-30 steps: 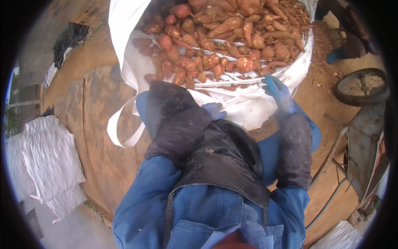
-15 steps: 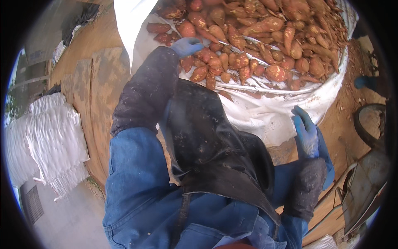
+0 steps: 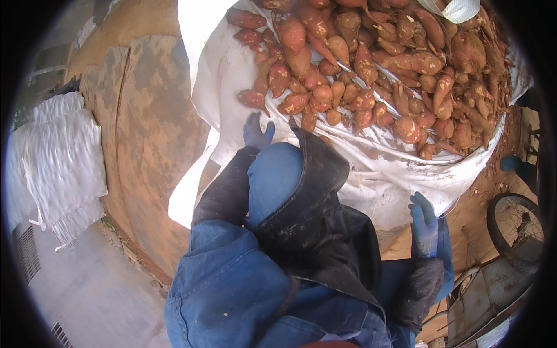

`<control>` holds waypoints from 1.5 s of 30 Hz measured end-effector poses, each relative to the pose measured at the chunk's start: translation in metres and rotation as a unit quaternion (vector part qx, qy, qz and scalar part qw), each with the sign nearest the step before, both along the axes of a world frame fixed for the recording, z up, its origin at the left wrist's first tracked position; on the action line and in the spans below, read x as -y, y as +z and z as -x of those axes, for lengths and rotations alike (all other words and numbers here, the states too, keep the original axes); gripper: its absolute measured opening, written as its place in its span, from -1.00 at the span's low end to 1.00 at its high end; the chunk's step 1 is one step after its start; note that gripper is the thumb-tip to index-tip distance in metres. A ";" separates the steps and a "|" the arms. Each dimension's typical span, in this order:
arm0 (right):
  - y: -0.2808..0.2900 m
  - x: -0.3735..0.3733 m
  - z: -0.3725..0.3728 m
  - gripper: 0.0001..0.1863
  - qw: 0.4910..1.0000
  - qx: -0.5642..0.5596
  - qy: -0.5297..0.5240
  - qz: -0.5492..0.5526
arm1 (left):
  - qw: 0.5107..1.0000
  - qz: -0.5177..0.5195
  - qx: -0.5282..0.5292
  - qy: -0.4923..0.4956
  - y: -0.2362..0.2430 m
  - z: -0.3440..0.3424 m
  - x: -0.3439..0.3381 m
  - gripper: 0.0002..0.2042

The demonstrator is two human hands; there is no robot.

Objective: The person picks sweet potatoes from a large white sack and places them into a metal wheelbarrow. The person handles the potatoes one at a time, inspecting them before transferring them.

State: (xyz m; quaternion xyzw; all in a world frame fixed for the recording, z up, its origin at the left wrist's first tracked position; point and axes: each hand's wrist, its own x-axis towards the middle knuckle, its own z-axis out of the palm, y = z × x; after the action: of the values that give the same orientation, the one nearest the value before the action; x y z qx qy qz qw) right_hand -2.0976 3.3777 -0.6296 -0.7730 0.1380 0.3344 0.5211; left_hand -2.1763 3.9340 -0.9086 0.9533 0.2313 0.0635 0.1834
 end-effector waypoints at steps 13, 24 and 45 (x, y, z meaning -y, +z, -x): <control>-0.008 -0.018 -0.010 -0.51 0.999 -0.002 0.044 0.004 | 0.931 0.139 -0.301 0.154 -0.048 -0.117 -0.083 -0.31; 0.001 -0.046 -0.019 -0.46 0.991 0.110 -0.009 -0.076 | 0.795 0.588 -0.017 -0.147 0.216 -0.198 0.058 -0.53; 0.018 -0.055 -0.010 -0.05 0.959 -0.007 -0.155 -0.236 | 0.994 0.067 0.027 -0.081 0.010 -0.187 -0.050 -0.33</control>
State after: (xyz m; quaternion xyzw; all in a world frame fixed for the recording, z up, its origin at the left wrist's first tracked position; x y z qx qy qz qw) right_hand -2.0875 3.4323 -0.6112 -0.5951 0.1770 0.2779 0.7330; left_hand -1.9894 3.9836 -0.8985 0.9523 0.1522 0.0588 0.2579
